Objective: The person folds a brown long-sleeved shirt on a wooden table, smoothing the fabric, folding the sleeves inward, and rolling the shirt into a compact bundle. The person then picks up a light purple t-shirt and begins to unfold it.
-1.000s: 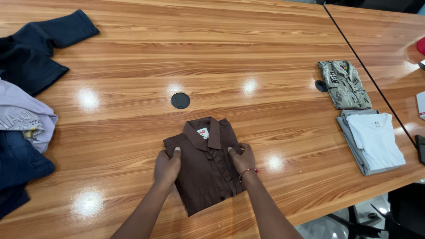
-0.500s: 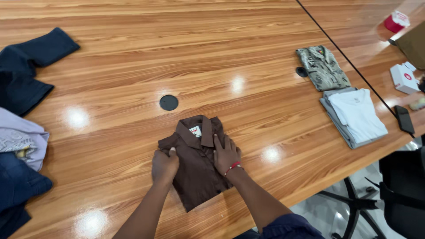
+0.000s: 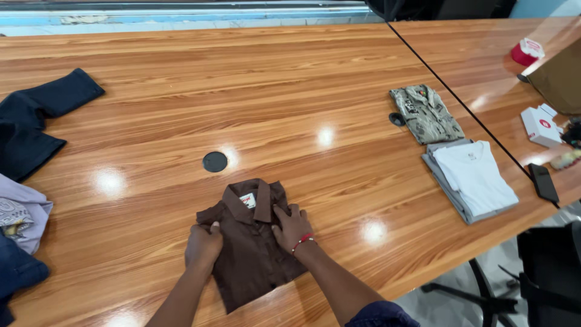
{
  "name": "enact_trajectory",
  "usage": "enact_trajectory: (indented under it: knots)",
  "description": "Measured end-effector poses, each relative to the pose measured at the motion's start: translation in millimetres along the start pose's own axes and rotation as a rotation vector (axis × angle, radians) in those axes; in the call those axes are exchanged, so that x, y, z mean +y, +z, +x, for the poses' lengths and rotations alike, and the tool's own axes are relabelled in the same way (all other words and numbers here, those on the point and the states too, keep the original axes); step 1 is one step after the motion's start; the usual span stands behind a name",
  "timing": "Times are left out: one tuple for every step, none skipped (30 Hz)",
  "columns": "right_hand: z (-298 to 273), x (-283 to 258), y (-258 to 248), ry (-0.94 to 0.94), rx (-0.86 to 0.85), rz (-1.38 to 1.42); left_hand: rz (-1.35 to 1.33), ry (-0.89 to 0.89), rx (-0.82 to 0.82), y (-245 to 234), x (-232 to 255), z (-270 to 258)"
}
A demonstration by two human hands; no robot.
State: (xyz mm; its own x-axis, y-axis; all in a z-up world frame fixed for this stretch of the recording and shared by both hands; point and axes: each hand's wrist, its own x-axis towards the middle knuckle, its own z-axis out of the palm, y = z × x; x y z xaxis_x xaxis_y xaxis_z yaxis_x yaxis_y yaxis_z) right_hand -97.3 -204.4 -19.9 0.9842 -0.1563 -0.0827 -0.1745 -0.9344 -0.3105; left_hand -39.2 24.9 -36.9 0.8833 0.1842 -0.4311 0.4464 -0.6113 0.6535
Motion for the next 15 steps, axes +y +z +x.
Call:
enact_trajectory:
  knots:
    - [1.8, 2.3, -2.0, 0.022, -0.02, 0.021, -0.017, -0.028, 0.0, 2.9, -0.7, 0.9]
    - [2.2, 4.5, -2.9, 0.043, -0.041, 0.043, -0.033, -0.057, 0.0, 4.9, -2.5, 0.5]
    - [3.9, 7.7, -3.9, 0.065, -0.063, 0.065, -0.05, -0.086, 0.0, 8.0, -2.2, 0.5]
    - [8.3, 10.8, -4.2, 0.075, -0.076, 0.076, -0.046, -0.109, 0.006, 11.6, -0.7, 1.0]
    - [11.5, 15.0, -3.3, 0.086, -0.089, 0.087, -0.041, -0.133, 0.011, 16.1, 0.3, -0.6]
    - [13.0, 20.4, -0.9, 0.096, -0.106, 0.099, -0.036, -0.161, 0.018, 20.9, 1.0, -3.5]
    - [17.1, 27.5, 1.7, 0.084, -0.085, 0.141, -0.065, -0.165, 0.03, 26.3, 3.9, -5.2]
    - [20.9, 35.4, 5.3, 0.074, -0.068, 0.184, -0.093, -0.171, 0.041, 32.1, 5.5, -8.9]
    - [24.7, 43.7, 9.6, 0.065, -0.053, 0.227, -0.12, -0.178, 0.051, 37.7, 7.6, -13.2]
    - [29.6, 54.4, 12.1, 0.063, -0.026, 0.303, -0.182, -0.163, 0.065, 44.1, 12.4, -17.0]
    - [34.2, 65.0, 14.4, 0.061, -0.001, 0.379, -0.243, -0.147, 0.079, 49.4, 17.4, -21.1]
    - [35.6, 78.1, 15.3, 0.063, 0.019, 0.45, -0.306, -0.137, 0.089, 58.3, 22.5, -28.8]
    - [38.1, 89.6, 15.5, 0.08, 0.016, 0.46, -0.472, -0.186, 0.028, 64.4, 28.8, -33.5]
    - [41.7, 101.1, 14.3, 0.091, 0.009, 0.465, -0.647, -0.236, -0.031, 69.1, 35.1, -36.9]
    - [44.5, 112.3, 11.2, 0.103, 0.002, 0.469, -0.822, -0.281, -0.089, 76.7, 41.9, -43.3]
